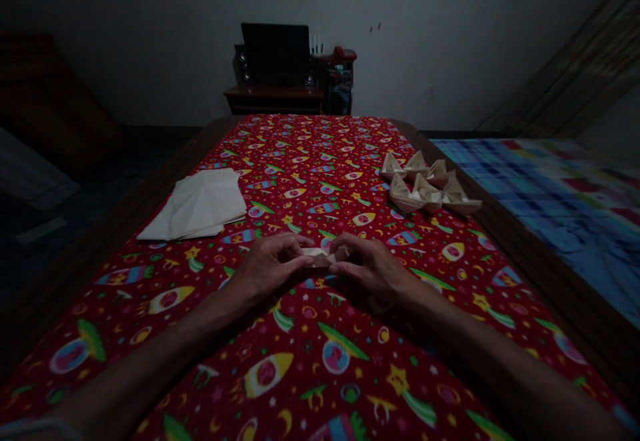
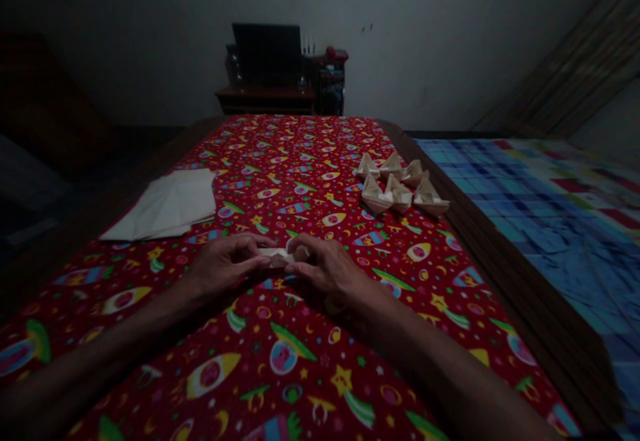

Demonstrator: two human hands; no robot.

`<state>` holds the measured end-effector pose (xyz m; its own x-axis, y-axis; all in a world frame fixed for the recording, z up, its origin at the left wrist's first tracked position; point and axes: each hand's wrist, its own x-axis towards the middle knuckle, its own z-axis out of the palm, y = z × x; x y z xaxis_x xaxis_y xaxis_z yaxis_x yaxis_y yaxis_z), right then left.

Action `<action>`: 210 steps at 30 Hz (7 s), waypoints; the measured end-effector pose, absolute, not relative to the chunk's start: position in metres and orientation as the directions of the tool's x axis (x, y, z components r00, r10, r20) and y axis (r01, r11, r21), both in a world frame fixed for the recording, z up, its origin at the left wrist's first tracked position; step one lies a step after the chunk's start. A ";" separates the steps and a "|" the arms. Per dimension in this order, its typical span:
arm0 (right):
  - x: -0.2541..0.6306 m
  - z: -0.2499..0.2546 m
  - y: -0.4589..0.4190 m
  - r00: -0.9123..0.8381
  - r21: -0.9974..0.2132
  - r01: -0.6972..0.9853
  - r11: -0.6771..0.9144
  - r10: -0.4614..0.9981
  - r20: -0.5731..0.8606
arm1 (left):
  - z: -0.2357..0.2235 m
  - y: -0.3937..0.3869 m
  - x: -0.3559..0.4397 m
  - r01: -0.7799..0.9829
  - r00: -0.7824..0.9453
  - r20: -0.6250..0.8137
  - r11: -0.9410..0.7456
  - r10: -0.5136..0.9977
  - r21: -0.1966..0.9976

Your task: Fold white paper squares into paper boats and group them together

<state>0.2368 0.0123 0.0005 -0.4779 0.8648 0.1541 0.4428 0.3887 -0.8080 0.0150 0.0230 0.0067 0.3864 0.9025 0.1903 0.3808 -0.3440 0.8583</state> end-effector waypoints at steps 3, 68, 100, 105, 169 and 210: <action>0.234 -0.002 0.010 -0.419 -0.828 0.439 0.349 0.895 0.154 | 0.008 0.020 0.017 0.357 0.389 0.163 -0.312 0.907 0.881; 0.232 0.000 0.003 -0.483 -0.798 0.527 0.293 0.875 0.003 | 0.014 0.012 0.023 0.435 0.343 -0.024 -0.137 0.939 0.890; 0.229 0.010 -0.002 -0.541 -0.664 0.626 0.409 0.841 0.007 | 0.017 0.010 0.022 0.628 0.490 -0.052 -0.311 0.870 0.713; 0.228 0.009 -0.002 -0.557 -0.667 0.621 0.412 0.831 -0.005 | 0.014 0.010 0.020 0.684 0.584 -0.029 -0.473 0.811 0.556; 0.244 0.012 0.010 -0.586 -0.565 0.647 0.512 0.808 0.060 | 0.030 0.019 0.011 0.731 0.451 -0.195 -0.235 0.871 0.641; 0.269 0.021 0.024 -0.574 -0.511 0.704 0.493 0.819 -0.002 | 0.023 0.038 0.000 0.450 0.437 -0.306 0.089 0.846 0.888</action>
<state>0.2688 0.0241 0.0205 -0.5740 0.8189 -0.0018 0.7044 0.4926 -0.5110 -0.0003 0.0381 0.0227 0.4370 0.8457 -0.3064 0.4505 0.0890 0.8883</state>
